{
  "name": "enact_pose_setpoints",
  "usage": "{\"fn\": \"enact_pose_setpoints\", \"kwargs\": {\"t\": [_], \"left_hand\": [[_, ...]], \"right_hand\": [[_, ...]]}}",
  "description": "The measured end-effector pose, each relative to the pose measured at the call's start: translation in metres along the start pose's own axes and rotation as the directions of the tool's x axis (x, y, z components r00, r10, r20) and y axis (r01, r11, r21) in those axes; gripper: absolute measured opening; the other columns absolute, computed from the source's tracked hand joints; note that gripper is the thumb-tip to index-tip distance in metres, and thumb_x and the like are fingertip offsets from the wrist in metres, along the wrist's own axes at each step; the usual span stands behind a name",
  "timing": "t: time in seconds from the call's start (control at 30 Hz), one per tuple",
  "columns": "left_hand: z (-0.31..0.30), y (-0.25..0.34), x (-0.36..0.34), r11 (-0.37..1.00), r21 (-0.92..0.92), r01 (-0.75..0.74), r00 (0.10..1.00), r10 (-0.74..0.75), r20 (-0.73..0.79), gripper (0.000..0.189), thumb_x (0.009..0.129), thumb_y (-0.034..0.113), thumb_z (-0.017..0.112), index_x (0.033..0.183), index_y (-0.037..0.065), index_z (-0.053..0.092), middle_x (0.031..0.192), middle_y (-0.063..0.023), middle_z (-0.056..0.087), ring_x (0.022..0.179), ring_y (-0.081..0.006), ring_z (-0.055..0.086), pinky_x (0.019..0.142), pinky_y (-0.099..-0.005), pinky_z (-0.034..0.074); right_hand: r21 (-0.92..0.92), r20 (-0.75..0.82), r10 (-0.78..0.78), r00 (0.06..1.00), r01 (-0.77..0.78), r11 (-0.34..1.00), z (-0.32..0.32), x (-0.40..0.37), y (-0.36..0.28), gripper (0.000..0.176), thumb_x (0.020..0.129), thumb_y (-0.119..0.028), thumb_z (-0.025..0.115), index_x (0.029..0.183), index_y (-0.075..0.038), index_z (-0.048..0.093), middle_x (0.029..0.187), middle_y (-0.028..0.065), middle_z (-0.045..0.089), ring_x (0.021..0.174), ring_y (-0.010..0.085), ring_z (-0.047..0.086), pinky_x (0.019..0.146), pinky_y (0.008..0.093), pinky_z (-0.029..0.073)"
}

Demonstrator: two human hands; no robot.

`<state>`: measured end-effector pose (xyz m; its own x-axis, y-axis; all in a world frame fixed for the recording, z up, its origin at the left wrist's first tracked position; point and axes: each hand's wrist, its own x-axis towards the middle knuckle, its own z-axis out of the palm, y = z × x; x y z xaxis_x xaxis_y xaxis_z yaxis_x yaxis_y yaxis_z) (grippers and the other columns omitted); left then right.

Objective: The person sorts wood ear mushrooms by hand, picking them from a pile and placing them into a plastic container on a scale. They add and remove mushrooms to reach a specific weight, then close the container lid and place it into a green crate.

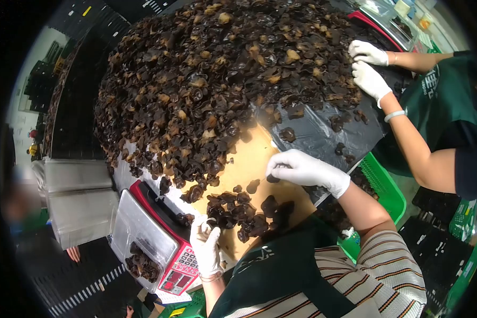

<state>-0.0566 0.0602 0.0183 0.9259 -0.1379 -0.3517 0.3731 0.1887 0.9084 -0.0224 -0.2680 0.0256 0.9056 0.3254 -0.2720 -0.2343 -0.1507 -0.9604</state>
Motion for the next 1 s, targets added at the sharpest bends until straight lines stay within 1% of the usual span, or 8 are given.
{"fn": "enact_pose_setpoints", "kwargs": {"t": [0.1, 0.17, 0.3, 0.4, 0.63, 0.83, 0.93, 1.0], "left_hand": [[0.036, 0.014, -0.007, 0.966, 0.241, 0.093, 0.986, -0.123, 0.109, 0.040, 0.079, -0.008, 0.068, 0.116, 0.002, 0.058, 0.113, -0.0093, 0.061, 0.100, -0.0158, 0.059, 0.091, -0.0276, 0.046], [0.056, 0.027, -0.013, 0.935, 0.333, -0.120, 0.782, -0.117, 0.612, 0.045, 0.079, -0.009, 0.064, 0.123, 0.001, 0.055, 0.113, -0.0111, 0.061, 0.101, -0.0180, 0.060, 0.083, -0.0269, 0.049], [0.064, 0.038, 0.009, 0.540, 0.615, -0.575, 0.810, 0.270, 0.520, 0.031, 0.080, 0.003, 0.066, 0.110, 0.002, 0.062, 0.114, -0.0155, 0.061, 0.108, -0.0334, 0.057, 0.098, -0.0432, 0.042], [0.036, 0.012, 0.037, 0.205, 0.854, -0.478, 0.866, 0.276, 0.418, 0.051, 0.083, 0.021, 0.067, 0.129, 0.003, 0.054, 0.128, -0.0221, 0.054, 0.119, -0.0419, 0.048, 0.103, -0.0493, 0.037], [0.027, -0.012, -0.005, 0.039, 0.832, -0.554, 0.832, 0.074, 0.551, 0.082, 0.070, 0.049, 0.076, 0.138, 0.012, 0.048, 0.142, -0.0206, 0.041, 0.127, -0.0480, 0.037, 0.103, -0.0554, 0.033], [0.015, -0.041, 0.024, 0.404, 0.758, -0.513, 0.841, 0.415, 0.347, 0.041, 0.076, 0.004, 0.069, 0.116, 0.003, 0.061, 0.105, -0.0146, 0.063, 0.096, -0.0276, 0.060, 0.089, -0.0372, 0.048], [0.025, -0.008, 0.024, 0.956, 0.251, 0.151, 0.986, -0.127, -0.110, 0.025, 0.087, 0.002, 0.063, 0.112, 0.003, 0.061, 0.097, -0.0063, 0.064, 0.081, -0.0096, 0.059, 0.068, -0.0229, 0.049], [0.018, -0.008, 0.022, 0.906, -0.346, 0.243, 0.955, -0.286, -0.080, 0.033, 0.088, 0.001, 0.062, 0.119, 0.010, 0.057, 0.096, -0.0056, 0.066, 0.076, -0.0121, 0.062, 0.063, -0.0231, 0.051]], "right_hand": [[0.013, -0.088, 0.039, 0.995, -0.038, 0.999, -0.006, -0.005, 0.000, 0.014, 0.094, -0.009, 0.055, 0.096, 0.001, 0.064, 0.091, 0.0029, 0.066, 0.087, 0.0091, 0.059, 0.081, 0.0266, 0.048], [0.003, -0.057, 0.035, 0.998, -0.035, 0.999, -0.008, -0.007, -0.002, 0.014, 0.093, -0.009, 0.054, 0.094, 0.001, 0.064, 0.088, 0.0023, 0.066, 0.086, 0.0088, 0.058, 0.081, 0.0262, 0.048], [-0.296, 0.024, 0.015, 1.000, -0.007, 0.955, -0.002, -0.015, -0.011, 0.008, 0.088, -0.007, 0.059, 0.092, -0.002, 0.063, 0.078, 0.0046, 0.063, 0.074, 0.0099, 0.059, 0.066, 0.0277, 0.048], [-0.309, -0.078, -0.297, 0.952, 0.260, 0.915, 0.032, -0.016, 0.010, 0.008, 0.085, -0.014, 0.063, 0.089, -0.008, 0.063, 0.069, 0.0065, 0.062, 0.063, 0.0264, 0.061, 0.059, 0.0310, 0.047], [-0.749, 0.216, -0.331, 0.919, 0.374, 0.547, 0.068, -0.034, 0.024, 0.086, 0.065, -0.043, 0.079, 0.137, -0.011, 0.044, 0.138, 0.0143, 0.042, 0.123, 0.0307, 0.040, 0.098, 0.0443, 0.034], [-0.752, 0.120, -0.495, 0.861, 0.405, 0.521, 0.090, 0.000, 0.032, 0.064, 0.071, -0.031, 0.075, 0.127, -0.009, 0.055, 0.123, 0.0119, 0.056, 0.107, 0.0289, 0.054, 0.090, 0.0435, 0.041], [-0.713, -0.025, -0.533, 0.846, 0.359, 0.603, 0.084, 0.017, 0.024, 0.039, 0.072, -0.016, 0.072, 0.109, -0.007, 0.065, 0.097, 0.0082, 0.066, 0.088, 0.0276, 0.061, 0.082, 0.0406, 0.046], [-0.666, -0.091, -0.539, 0.837, 0.351, 0.658, 0.078, 0.024, 0.024, 0.033, 0.074, -0.015, 0.068, 0.107, -0.010, 0.066, 0.088, 0.0071, 0.066, 0.086, 0.0280, 0.061, 0.080, 0.0405, 0.046]]}}
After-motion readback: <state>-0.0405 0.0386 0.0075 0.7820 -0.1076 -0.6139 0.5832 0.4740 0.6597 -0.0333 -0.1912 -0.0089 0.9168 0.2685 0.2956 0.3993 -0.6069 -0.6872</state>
